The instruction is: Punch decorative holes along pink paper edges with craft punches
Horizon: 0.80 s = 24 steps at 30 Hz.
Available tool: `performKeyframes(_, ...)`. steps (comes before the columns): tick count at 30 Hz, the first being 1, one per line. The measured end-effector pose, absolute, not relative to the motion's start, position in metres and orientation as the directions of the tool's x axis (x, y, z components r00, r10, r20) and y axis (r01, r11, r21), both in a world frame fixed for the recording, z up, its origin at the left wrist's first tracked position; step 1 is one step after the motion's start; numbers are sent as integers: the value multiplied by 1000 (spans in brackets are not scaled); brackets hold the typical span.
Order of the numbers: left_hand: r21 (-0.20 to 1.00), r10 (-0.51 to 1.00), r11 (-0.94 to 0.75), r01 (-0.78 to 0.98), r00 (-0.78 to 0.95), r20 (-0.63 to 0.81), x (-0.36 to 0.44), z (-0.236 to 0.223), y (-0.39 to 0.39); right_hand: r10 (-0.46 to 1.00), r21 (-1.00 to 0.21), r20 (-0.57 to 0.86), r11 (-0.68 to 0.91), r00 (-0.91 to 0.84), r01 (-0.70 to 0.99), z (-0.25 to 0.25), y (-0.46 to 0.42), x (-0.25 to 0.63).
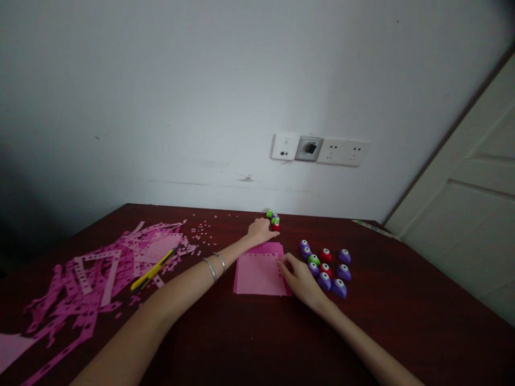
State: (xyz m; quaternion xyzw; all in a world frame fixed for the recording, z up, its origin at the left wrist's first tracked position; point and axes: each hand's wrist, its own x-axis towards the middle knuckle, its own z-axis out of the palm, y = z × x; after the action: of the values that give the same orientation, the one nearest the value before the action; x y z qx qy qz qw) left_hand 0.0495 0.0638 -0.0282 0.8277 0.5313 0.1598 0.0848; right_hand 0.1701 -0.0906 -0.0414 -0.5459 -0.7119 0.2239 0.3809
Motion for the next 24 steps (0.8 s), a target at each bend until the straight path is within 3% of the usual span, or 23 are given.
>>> performKeyframes(10, 259, 933, -350, 900, 309, 185, 70, -33, 74, 944, -716, 308, 315, -123, 623, -41, -90, 171)
performKeyframes(24, 326, 915, -384, 864, 310, 257, 67, -34, 73, 942, -686, 313, 314, -123, 656, -37, -89, 175)
